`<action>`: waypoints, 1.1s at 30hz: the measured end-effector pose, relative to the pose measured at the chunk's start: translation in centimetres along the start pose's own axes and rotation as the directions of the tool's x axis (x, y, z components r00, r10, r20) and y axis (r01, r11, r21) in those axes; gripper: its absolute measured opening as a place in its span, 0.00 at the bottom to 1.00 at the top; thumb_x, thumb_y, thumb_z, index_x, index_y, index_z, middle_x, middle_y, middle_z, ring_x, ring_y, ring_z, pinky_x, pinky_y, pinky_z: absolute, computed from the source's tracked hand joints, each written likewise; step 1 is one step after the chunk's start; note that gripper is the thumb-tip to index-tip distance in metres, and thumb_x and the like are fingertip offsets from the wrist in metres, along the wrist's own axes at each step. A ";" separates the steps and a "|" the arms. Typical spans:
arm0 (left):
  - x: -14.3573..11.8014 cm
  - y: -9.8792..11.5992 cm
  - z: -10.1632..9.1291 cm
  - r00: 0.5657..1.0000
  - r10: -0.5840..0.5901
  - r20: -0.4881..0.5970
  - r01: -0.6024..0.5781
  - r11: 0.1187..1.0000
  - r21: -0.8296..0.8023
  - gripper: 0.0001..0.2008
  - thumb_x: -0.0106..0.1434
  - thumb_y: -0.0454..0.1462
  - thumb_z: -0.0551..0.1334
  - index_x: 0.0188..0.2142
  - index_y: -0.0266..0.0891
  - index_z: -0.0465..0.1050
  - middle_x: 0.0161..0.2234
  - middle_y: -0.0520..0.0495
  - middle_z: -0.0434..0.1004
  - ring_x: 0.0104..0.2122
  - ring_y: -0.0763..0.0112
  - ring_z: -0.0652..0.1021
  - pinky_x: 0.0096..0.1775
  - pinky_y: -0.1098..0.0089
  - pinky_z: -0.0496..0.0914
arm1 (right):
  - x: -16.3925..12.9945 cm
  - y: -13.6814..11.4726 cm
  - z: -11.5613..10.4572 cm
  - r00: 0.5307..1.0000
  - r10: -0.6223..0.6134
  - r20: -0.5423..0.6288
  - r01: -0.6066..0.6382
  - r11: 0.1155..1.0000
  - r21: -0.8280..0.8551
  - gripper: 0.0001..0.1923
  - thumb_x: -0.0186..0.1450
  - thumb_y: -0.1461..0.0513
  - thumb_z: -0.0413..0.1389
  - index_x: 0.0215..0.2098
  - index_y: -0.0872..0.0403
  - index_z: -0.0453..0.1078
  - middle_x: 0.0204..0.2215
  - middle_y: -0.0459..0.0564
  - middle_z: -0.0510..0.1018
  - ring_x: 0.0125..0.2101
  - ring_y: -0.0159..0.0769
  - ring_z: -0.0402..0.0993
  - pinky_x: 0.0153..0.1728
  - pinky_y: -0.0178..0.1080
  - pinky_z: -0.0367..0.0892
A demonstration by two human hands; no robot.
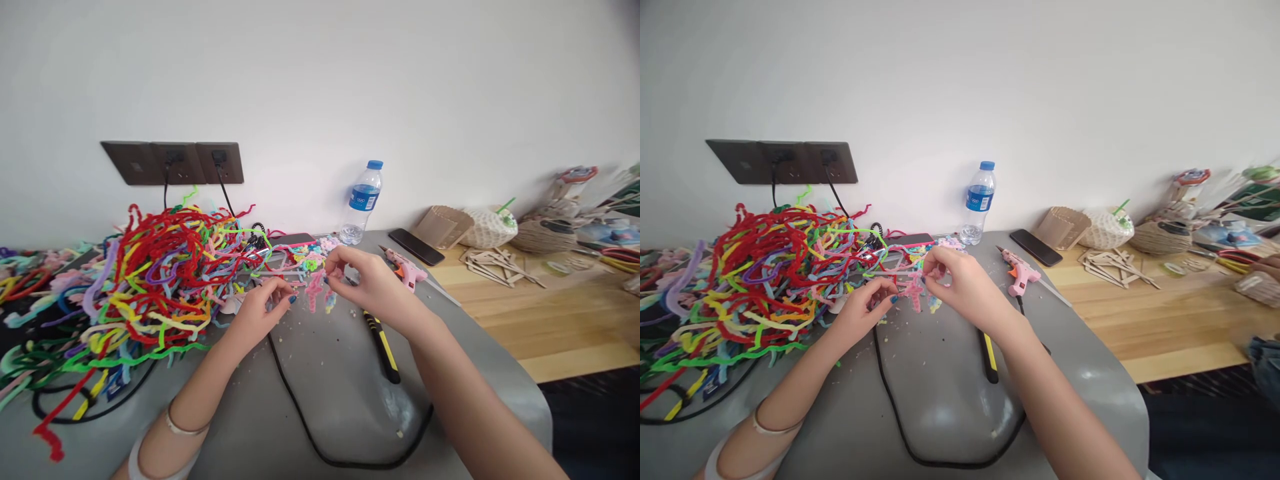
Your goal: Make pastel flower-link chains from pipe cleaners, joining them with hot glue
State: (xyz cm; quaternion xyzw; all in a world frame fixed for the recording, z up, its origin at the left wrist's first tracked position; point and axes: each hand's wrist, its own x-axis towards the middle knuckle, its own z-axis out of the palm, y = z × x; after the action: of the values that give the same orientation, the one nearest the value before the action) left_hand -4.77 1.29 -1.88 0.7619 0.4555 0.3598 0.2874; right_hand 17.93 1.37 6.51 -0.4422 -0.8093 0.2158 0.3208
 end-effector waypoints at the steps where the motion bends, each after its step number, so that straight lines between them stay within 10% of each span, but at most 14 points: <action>1: 0.0 0.0 0.1 1.000 -0.008 0.005 0.008 0.999 -0.040 0.06 0.64 0.36 0.58 0.40 0.39 0.71 0.36 0.49 0.77 0.34 0.69 0.75 0.36 0.71 0.68 | 0.2 -0.2 -0.2 1.000 0.004 -0.005 -0.004 1.000 -0.004 0.04 0.61 0.67 0.52 0.33 0.52 0.67 0.29 0.44 0.72 0.31 0.34 0.69 0.33 0.34 0.62; 13: -0.3 0.3 0.8 0.979 -0.055 0.194 0.150 0.840 -0.521 0.19 0.62 0.43 0.64 0.50 0.39 0.68 0.47 0.39 0.79 0.50 0.59 0.78 0.49 0.62 0.72 | 2.5 -2.0 -1.0 0.994 -0.082 0.065 0.077 0.994 0.075 0.03 0.61 0.66 0.55 0.32 0.52 0.69 0.30 0.45 0.75 0.32 0.33 0.69 0.34 0.34 0.63; 20: -0.2 0.4 0.4 0.969 -0.130 0.208 0.212 0.872 -0.442 0.14 0.60 0.41 0.63 0.43 0.37 0.72 0.36 0.46 0.77 0.30 0.71 0.76 0.35 0.69 0.72 | 2.6 0.4 0.4 0.983 0.112 0.143 -0.144 0.962 0.233 0.03 0.61 0.62 0.56 0.32 0.53 0.68 0.25 0.44 0.75 0.25 0.32 0.71 0.27 0.34 0.64; 33: -0.2 0.6 0.1 0.900 -0.228 0.372 0.362 0.867 -0.342 0.08 0.58 0.39 0.62 0.34 0.37 0.74 0.28 0.47 0.81 0.23 0.73 0.74 0.28 0.71 0.71 | 1.1 2.2 1.0 0.909 0.329 0.257 -0.396 0.876 0.277 0.04 0.60 0.61 0.57 0.30 0.52 0.67 0.26 0.47 0.84 0.27 0.35 0.77 0.29 0.35 0.66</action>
State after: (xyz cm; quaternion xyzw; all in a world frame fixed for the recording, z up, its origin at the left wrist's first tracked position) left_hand -4.43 0.81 -1.52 0.6543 0.4313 0.2686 0.5601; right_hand 18.03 3.36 4.76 -0.5036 -0.6934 0.4457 0.2586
